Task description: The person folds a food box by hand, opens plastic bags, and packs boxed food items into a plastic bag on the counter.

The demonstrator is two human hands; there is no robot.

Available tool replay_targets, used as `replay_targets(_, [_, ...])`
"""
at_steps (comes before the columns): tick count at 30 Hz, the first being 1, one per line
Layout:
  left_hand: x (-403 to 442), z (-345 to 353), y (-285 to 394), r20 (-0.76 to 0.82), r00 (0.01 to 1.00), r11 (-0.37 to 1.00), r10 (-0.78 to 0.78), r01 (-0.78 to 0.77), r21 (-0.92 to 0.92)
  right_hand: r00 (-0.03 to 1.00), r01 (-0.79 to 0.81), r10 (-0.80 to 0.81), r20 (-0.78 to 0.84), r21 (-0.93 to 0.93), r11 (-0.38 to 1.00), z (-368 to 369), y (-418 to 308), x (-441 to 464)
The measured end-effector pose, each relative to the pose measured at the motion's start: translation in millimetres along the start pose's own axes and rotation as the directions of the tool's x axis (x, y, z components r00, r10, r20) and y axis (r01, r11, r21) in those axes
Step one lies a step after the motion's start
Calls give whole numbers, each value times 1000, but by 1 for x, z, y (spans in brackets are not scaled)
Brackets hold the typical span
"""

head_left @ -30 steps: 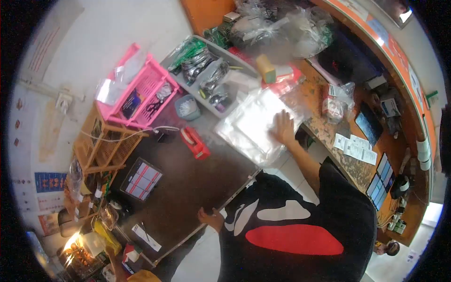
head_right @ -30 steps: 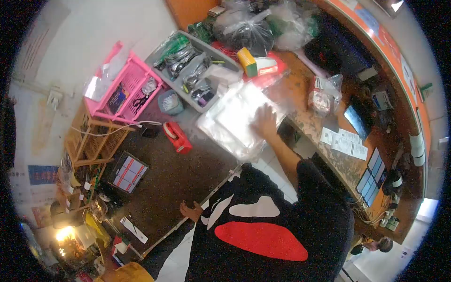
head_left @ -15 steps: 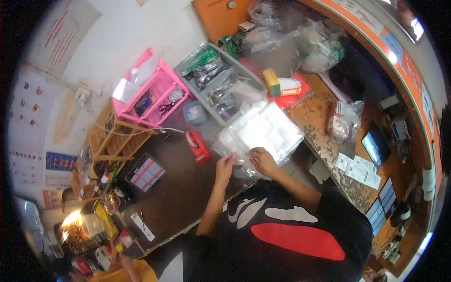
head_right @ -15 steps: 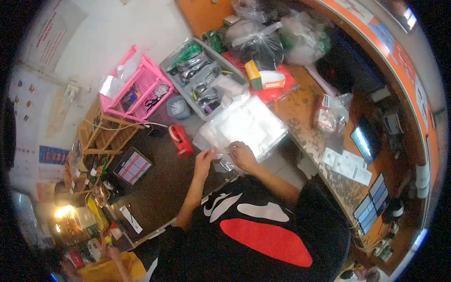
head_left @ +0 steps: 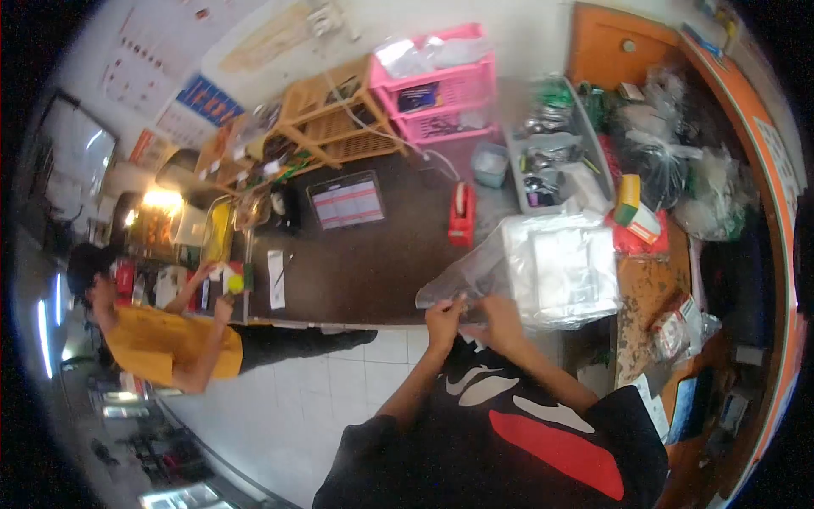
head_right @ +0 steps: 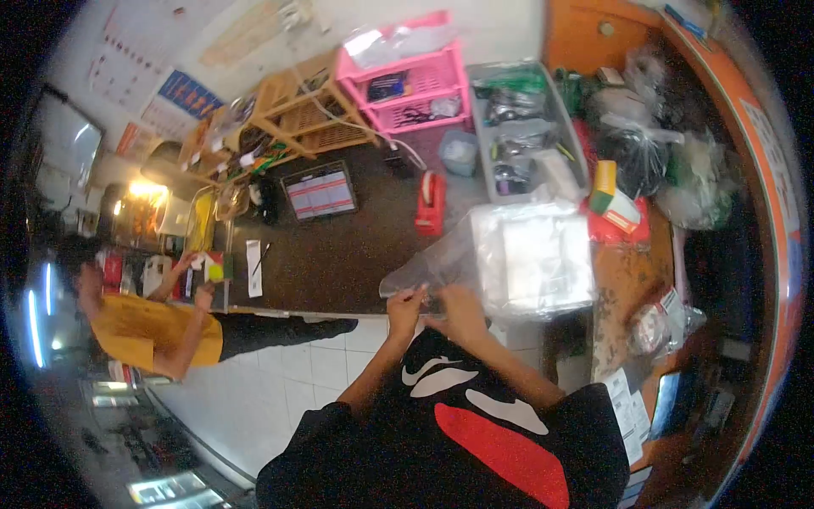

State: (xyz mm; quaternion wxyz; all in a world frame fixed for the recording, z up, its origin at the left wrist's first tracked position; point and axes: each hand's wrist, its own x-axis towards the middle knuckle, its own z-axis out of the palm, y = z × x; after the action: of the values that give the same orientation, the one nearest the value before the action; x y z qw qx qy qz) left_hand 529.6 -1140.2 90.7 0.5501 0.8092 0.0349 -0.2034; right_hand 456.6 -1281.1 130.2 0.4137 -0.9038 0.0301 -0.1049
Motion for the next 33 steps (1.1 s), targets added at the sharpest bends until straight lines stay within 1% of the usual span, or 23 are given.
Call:
replay_targets(1, [-8,-1,-5,-58,998,995,38,-43,-88,992,128,-127,16,-98,987,11,-10,2])
replay_targets(2, [-14,-6,-10,-118,990,980,77,-97,-174,986,163,-159,49,-73,984,19,-17,2])
replay_targets(3, [-25,-14,-12,-87,996,977,-21,2,-212,977,200,-196,81,-45,979,28,-24,3])
replay_targets(4, [-36,-25,-17,-51,997,930,-56,33,-367,966,236,-233,111,-16,972,37,-31,3])
replay_targets(6, [-58,-47,-23,46,994,765,-97,104,-636,934,272,-277,226,54,961,61,-28,-1])
replay_targets(8, [-87,-70,-12,-11,995,770,-103,73,-634,872,338,-376,313,170,926,76,-36,-4])
replay_targets(9, [-99,-82,-10,-48,993,768,-109,54,-638,907,288,-343,246,233,929,70,-59,-4])
replay_targets(12, [-126,-115,-49,-166,985,824,-52,-51,-564,889,101,-248,384,365,926,73,-91,-9])
replay_targets(13, [-133,-119,-62,-229,973,840,4,-128,-527,888,19,-189,420,375,927,79,-98,-15])
replay_targets(15, [-153,-123,-83,-329,938,863,107,-252,-438,859,-1,-235,455,460,888,88,-118,-25])
replay_targets(16, [-161,-124,-92,-468,870,891,153,-326,-316,843,-24,-252,476,500,866,92,-129,-33])
replay_targets(17, [-170,-129,-89,-590,781,910,204,-374,-180,808,-174,-161,567,491,854,94,-138,-39])
replay_targets(18, [-178,-136,-84,-691,671,917,270,-398,-28,763,-114,-213,610,451,885,94,-140,-46])
replay_targets(19, [-187,-152,-79,-713,626,890,316,-457,-6,717,-38,-270,643,422,906,92,-139,-47])
replay_targets(20, [-194,-169,-78,-594,716,902,367,-429,41,670,47,-325,668,398,916,93,-145,-45])
replay_targets(21, [-203,-184,-74,-459,794,910,399,-405,91,621,73,-381,685,433,898,87,-163,-45])
replay_targets(23, [-216,-199,-54,-346,769,843,538,-489,224,597,201,-469,650,446,873,96,-182,-42])
replay_targets(24, [-215,-201,-65,-300,822,875,484,-450,179,578,261,-511,636,449,855,100,-189,-42])
replay_targets(26, [-206,-208,-84,-198,906,927,375,-363,96,694,270,-430,577,345,899,109,-199,-37])
replay_targets(27, [-206,-204,-83,-380,794,866,474,-498,40,752,279,-397,525,293,915,113,-205,-29])
replay_targets(30, [-210,-199,-82,-679,724,963,121,-252,-97,800,288,-384,461,266,920,122,-215,-39])
replay_targets(31, [-201,-192,-86,-743,669,877,30,-374,-302,768,385,-487,416,308,870,129,-217,-51])
replay_targets(33, [-185,-162,-113,-728,676,860,114,-434,-268,677,558,-668,309,377,739,148,-218,-74])
